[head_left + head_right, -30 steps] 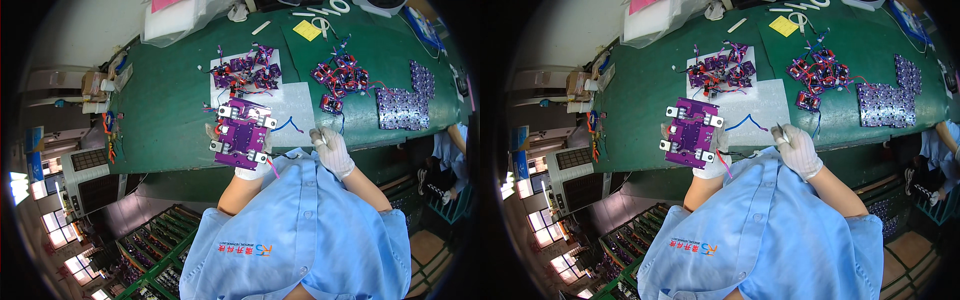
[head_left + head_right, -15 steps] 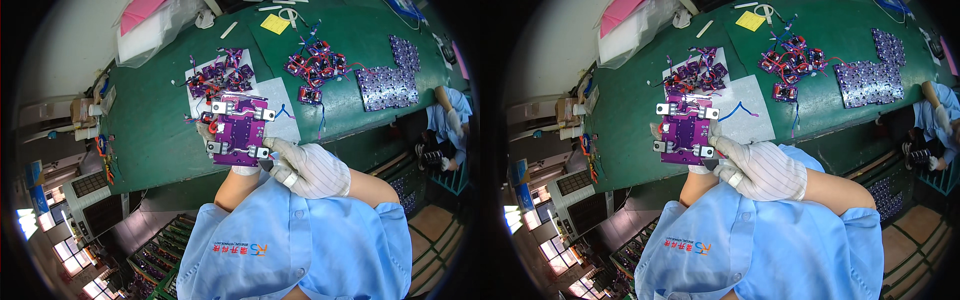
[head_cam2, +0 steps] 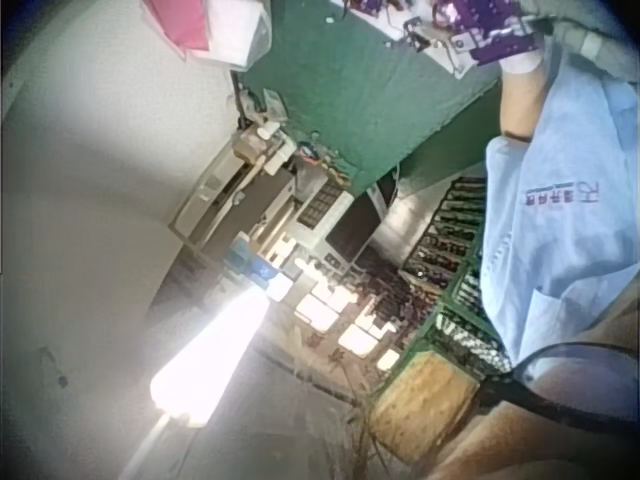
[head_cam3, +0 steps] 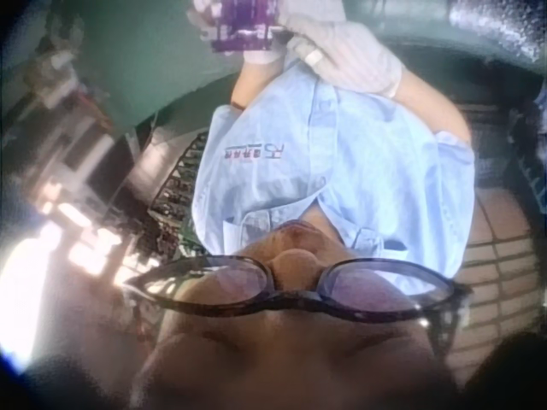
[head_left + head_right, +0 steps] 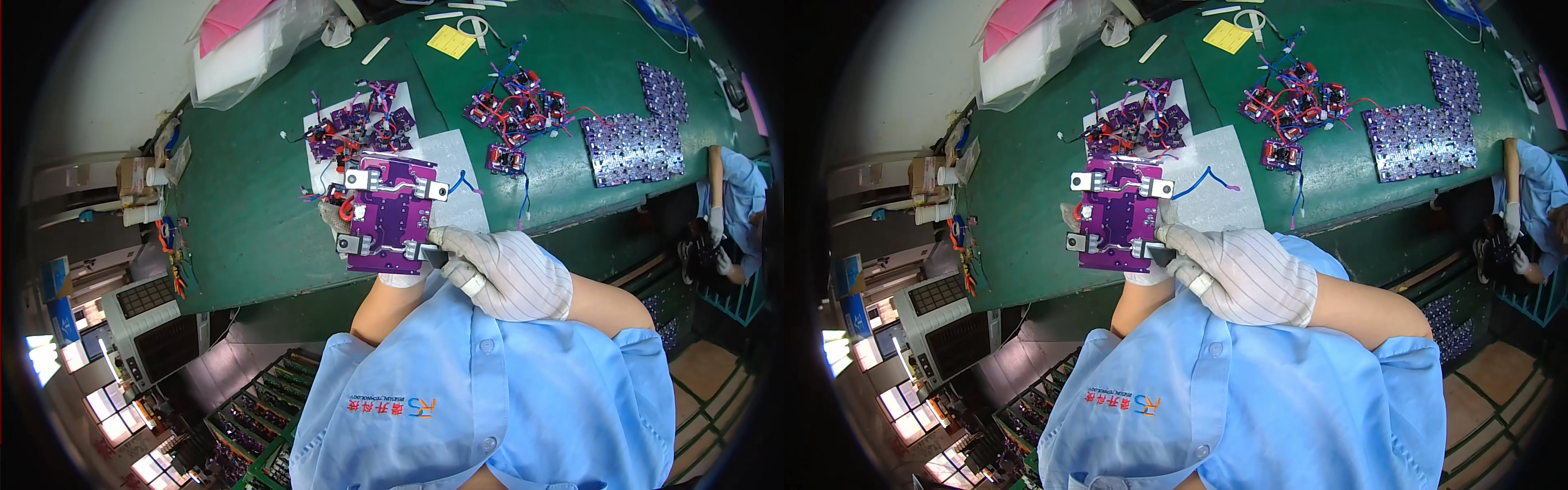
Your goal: Manually assemble and sort small electronic circuit board components and place them into storage racks.
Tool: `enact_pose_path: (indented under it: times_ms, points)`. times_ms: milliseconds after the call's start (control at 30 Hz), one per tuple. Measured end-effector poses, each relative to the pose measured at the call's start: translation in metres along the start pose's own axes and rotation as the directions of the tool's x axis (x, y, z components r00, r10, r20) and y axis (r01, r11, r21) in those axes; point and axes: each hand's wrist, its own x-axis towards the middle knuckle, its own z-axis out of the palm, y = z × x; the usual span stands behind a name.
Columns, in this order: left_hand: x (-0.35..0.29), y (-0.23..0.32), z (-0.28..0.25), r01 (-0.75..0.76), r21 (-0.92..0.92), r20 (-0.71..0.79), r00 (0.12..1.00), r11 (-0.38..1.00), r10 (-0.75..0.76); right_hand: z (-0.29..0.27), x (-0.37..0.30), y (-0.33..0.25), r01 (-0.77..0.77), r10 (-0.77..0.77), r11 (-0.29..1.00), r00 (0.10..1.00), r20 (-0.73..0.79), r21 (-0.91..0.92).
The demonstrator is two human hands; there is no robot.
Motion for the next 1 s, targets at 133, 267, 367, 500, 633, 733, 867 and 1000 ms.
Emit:
enact_pose_path:
  times_ms: [133, 267, 367, 500, 633, 733, 867, 1000]
  points:
    - [0.0, 0.001, -0.002, 0.009, -0.045, 0.0, 1.0, 0.999, -0.009, -0.004, 0.004, -0.006, -0.025, 0.025, 1.0, 0.999, 0.043, -0.007]
    - [0.0, 0.003, -0.002, 0.014, -0.088, -0.004, 1.0, 0.996, -0.014, -0.004, 0.007, -0.009, -0.077, 0.076, 0.997, 0.995, 0.071, 0.013]
    - [0.001, 0.002, -0.001, 0.024, -0.122, -0.001, 1.0, 0.992, -0.024, -0.006, 0.008, -0.011, -0.071, 0.071, 0.997, 0.996, 0.06, 0.001]
    - [0.006, 0.002, 0.0, 0.052, -0.187, 0.016, 0.999, 0.981, -0.05, -0.004, 0.007, 0.002, -0.005, 0.004, 1.0, 1.0, -0.017, -0.027]
    - [0.032, 0.001, 0.008, 0.092, -0.273, 0.056, 0.995, 0.958, -0.079, 0.001, -0.003, 0.04, -0.169, 0.167, 0.986, 0.983, -0.077, -0.015]
    - [0.069, -0.041, -0.021, 0.375, 0.038, -0.187, 0.913, 0.926, -0.362, 0.024, -0.03, 0.111, -0.307, 0.318, 0.947, 0.938, -0.139, 0.098]
    - [0.066, -0.11, -0.045, 0.579, 0.652, -0.267, 0.78, 0.489, -0.567, 0.034, -0.093, 0.2, -0.663, 0.727, 0.675, 0.672, -0.14, 0.324]
    - [0.061, -0.229, -0.13, 0.524, 0.822, -0.299, 0.73, 0.222, -0.615, 0.035, -0.132, 0.221, -0.712, 0.773, 0.632, 0.606, -0.187, 0.305]
